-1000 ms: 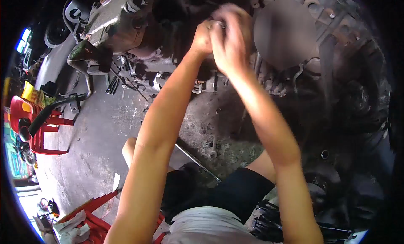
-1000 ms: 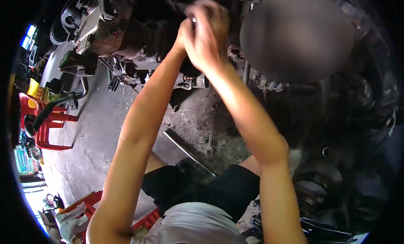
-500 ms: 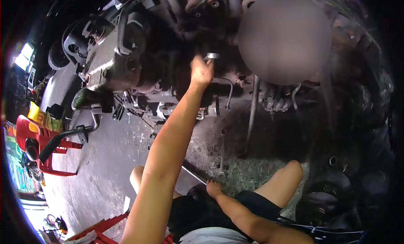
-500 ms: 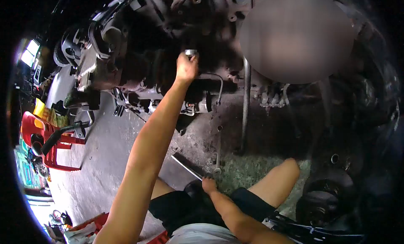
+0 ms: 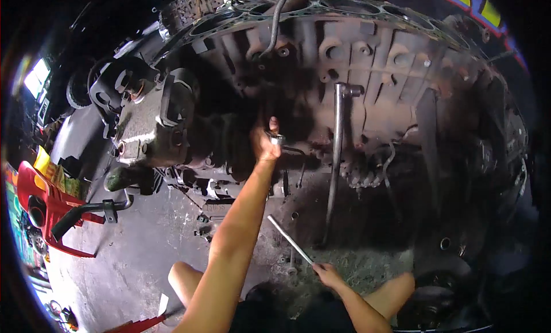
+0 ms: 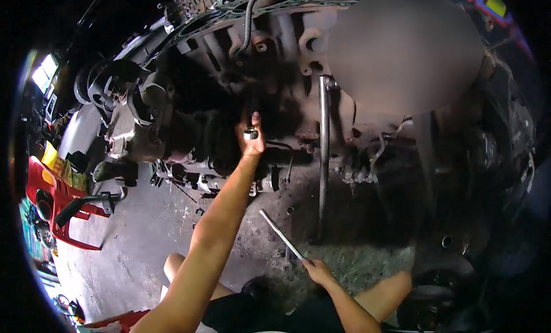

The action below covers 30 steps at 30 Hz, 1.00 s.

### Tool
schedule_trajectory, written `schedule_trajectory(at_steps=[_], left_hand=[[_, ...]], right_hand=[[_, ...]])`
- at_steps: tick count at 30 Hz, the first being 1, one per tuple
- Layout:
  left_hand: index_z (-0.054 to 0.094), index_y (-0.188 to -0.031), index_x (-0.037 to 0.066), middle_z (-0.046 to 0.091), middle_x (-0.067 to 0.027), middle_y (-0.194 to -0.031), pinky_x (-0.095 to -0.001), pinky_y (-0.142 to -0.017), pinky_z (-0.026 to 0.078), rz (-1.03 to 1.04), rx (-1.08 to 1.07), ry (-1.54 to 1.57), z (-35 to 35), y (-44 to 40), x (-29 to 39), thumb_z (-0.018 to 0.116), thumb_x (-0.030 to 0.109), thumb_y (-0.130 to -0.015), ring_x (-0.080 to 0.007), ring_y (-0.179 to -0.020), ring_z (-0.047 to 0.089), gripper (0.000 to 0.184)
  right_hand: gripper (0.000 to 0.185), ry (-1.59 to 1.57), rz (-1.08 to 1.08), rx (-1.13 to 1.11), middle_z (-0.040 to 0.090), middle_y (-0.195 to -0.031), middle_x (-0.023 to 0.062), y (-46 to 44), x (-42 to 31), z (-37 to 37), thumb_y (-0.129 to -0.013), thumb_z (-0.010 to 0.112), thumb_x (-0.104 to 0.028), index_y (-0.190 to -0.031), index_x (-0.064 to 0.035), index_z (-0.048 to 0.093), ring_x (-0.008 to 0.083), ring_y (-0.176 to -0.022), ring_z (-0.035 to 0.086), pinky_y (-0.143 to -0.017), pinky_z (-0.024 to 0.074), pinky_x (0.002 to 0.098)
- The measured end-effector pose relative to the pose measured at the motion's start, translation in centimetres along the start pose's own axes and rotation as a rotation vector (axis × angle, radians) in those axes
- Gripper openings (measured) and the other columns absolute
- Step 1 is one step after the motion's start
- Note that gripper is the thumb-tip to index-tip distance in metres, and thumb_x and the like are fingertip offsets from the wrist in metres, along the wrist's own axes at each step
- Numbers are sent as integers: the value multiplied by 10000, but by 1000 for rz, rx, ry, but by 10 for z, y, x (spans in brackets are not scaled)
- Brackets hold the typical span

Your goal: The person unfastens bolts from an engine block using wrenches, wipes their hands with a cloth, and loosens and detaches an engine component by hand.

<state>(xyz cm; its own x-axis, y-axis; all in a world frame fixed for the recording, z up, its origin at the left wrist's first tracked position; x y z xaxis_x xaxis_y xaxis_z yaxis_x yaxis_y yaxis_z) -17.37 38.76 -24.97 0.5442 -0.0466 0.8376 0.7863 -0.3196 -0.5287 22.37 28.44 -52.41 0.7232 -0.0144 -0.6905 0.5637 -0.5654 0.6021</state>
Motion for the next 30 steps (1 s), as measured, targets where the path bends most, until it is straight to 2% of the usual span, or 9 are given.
schedule_trajectory(at_steps=[3,5,9,12,18,22,23,26,30], left_hand=[[555,-1282,44,654,-258,-1032,-422,-796,481,-41,81,17,4,-3,-14,417,444,-968,-362,-922,649,527],[569,-1261,46,658,-251,-993,-428,-781,484,62,152,-50,6,-4,-27,418,442,-969,-372,-906,649,515],[603,-1174,38,660,-220,-875,-427,-706,487,210,310,-180,5,-5,-25,412,406,-979,-373,-803,644,458],[608,-1153,19,663,-246,-906,-445,-743,501,-10,226,-150,4,-2,-23,443,406,-966,-421,-855,647,460],[615,-1020,31,593,-176,-657,-407,-568,450,45,165,-203,6,-5,-26,441,413,-975,-338,-590,596,422],[621,-1060,56,581,-170,-643,-391,-547,440,7,213,-131,11,-7,-45,445,378,-981,-274,-561,573,375],[621,-1071,61,578,-170,-640,-393,-543,438,-32,224,-113,13,-8,-59,445,370,-983,-265,-559,572,366],[614,-1079,35,565,-169,-628,-396,-529,430,74,225,-59,11,-9,-55,448,349,-980,-265,-545,563,369],[607,-1043,4,592,-154,-707,-388,-588,439,84,201,-136,8,-5,-27,426,346,-984,-291,-624,571,391]], right_hand=[[475,-317,37,-7,548,-651,63,35,-24,-38,-938,531,-482,-910,-20,639,177,-583,528,-543,414,314],[362,-755,136,-87,439,-614,-14,54,-37,-43,-966,540,-400,-900,-51,611,74,-488,389,-445,291,235],[261,-816,-249,172,471,-646,7,40,-92,-60,-996,489,-321,-964,-69,550,78,-466,387,-427,307,234],[188,-1043,-388,235,473,-668,17,20,-164,-68,-1014,442,-269,-1021,-86,487,75,-462,388,-412,310,227],[236,-1347,-418,50,446,-618,18,3,-229,-48,-1020,439,-314,-941,-95,476,81,-432,386,-372,299,228],[226,-1218,-460,-334,441,-613,-1,20,-265,-1,-1022,444,-288,-937,-84,490,71,-458,393,-401,319,211],[218,-1277,-485,-337,394,-610,20,22,-269,-2,-1030,417,-270,-1178,-130,496,84,-436,336,-378,294,236],[215,-1186,-522,-198,364,-585,11,16,-249,-12,-1031,411,-294,-1097,-106,490,79,-419,318,-370,276,234],[198,-1674,-564,-194,396,-599,-17,3,-212,-8,-1017,460,-247,-949,-61,460,74,-441,357,-395,299,230]])
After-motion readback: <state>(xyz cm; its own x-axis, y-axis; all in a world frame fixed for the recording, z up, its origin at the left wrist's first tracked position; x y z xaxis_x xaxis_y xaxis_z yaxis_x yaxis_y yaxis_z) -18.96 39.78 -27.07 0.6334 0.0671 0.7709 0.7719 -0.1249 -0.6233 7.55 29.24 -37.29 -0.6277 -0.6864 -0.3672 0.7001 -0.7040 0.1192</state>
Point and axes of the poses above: each hand's wrist, its own y-axis away from the middle knuckle, its own z-axis out of the palm, x = y × z, the point moved 7 cm from there along -y, towards the middle knuckle
